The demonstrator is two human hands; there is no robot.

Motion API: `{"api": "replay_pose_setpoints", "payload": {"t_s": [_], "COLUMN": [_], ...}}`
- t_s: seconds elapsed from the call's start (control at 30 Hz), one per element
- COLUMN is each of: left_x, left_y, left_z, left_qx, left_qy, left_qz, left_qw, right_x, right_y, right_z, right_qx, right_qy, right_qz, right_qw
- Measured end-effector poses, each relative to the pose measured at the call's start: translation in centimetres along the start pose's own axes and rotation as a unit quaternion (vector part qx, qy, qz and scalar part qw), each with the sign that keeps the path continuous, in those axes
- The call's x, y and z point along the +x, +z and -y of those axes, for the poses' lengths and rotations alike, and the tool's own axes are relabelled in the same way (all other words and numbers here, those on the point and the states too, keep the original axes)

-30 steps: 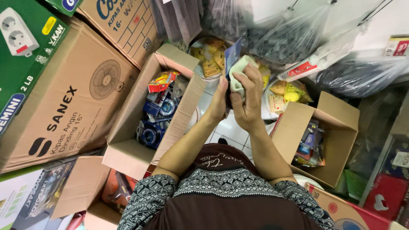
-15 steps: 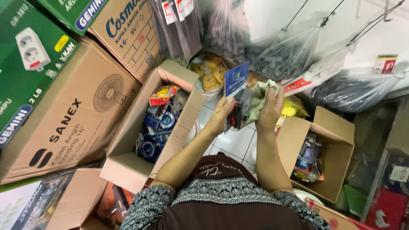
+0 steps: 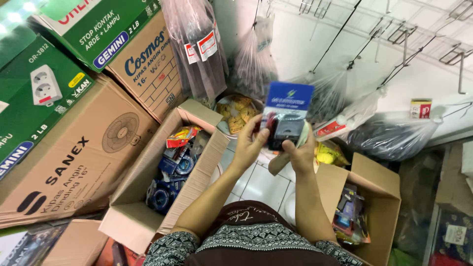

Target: The person wipes a boxed digital multitester with a cloth, turns it over to wipe the back, and then hangs the package on a display hook in a store.

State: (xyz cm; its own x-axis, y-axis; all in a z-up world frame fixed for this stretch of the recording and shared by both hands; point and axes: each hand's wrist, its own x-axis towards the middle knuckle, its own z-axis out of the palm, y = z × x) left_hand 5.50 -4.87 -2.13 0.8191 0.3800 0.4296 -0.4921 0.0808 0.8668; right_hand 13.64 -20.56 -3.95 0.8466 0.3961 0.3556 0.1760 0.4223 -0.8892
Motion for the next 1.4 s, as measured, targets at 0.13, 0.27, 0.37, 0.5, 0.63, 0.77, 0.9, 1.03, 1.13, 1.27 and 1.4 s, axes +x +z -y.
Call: {"api": "replay_pose_setpoints", "payload": {"t_s": [0.13, 0.27, 0.37, 0.5, 0.63, 0.77, 0.9, 1.03, 1.13, 1.27, 1.4], "left_x": [-0.2, 0.0, 0.6, 1.7, 4.6, 7.6, 11.6, 16.1, 19.0, 21.7, 24.4], "left_y": [2.9, 4.0, 3.3, 2.4, 0.8, -1.6, -4.8, -7.6, -8.8, -9.4, -9.7], "left_z": [-0.7, 1.2, 2.3, 2.3, 1.8, 0.2, -1.8, -3.1, -4.3, -5.8, -7.1], "left_qx": [0.064, -0.027, -0.117, -0.122, -0.101, -0.131, -0.171, -0.099, -0.141, -0.17, -0.156], "left_qy": [0.01, -0.077, -0.063, -0.029, 0.017, 0.029, 0.067, 0.125, 0.127, 0.135, 0.155], "left_qz": [0.008, -0.031, -0.047, -0.036, -0.047, -0.045, -0.024, -0.031, -0.007, 0.014, 0.046], "left_qw": [0.998, 0.996, 0.99, 0.991, 0.994, 0.99, 0.983, 0.987, 0.982, 0.976, 0.974], "right_x": [1.4, 2.4, 3.2, 4.8, 7.9, 11.3, 14.9, 18.1, 20.4, 23.2, 26.1], "right_y": [-1.0, -1.9, -2.5, -2.3, -0.4, 2.7, 5.2, 7.6, 10.8, 14.3, 15.2], "right_z": [0.5, 1.7, 2.1, 1.9, 3.5, 6.5, 8.4, 10.1, 11.8, 14.3, 15.3], "right_qx": [0.012, 0.031, -0.011, -0.047, -0.162, -0.276, -0.363, -0.384, -0.283, -0.224, -0.272], "right_qy": [-0.004, -0.025, -0.017, -0.011, -0.015, -0.121, -0.247, -0.273, -0.214, -0.287, -0.288], "right_qz": [-0.036, 0.051, 0.11, 0.123, 0.108, 0.118, 0.08, 0.027, 0.045, 0.162, 0.183], "right_qw": [0.999, 0.998, 0.994, 0.991, 0.981, 0.946, 0.895, 0.882, 0.934, 0.917, 0.9]}}
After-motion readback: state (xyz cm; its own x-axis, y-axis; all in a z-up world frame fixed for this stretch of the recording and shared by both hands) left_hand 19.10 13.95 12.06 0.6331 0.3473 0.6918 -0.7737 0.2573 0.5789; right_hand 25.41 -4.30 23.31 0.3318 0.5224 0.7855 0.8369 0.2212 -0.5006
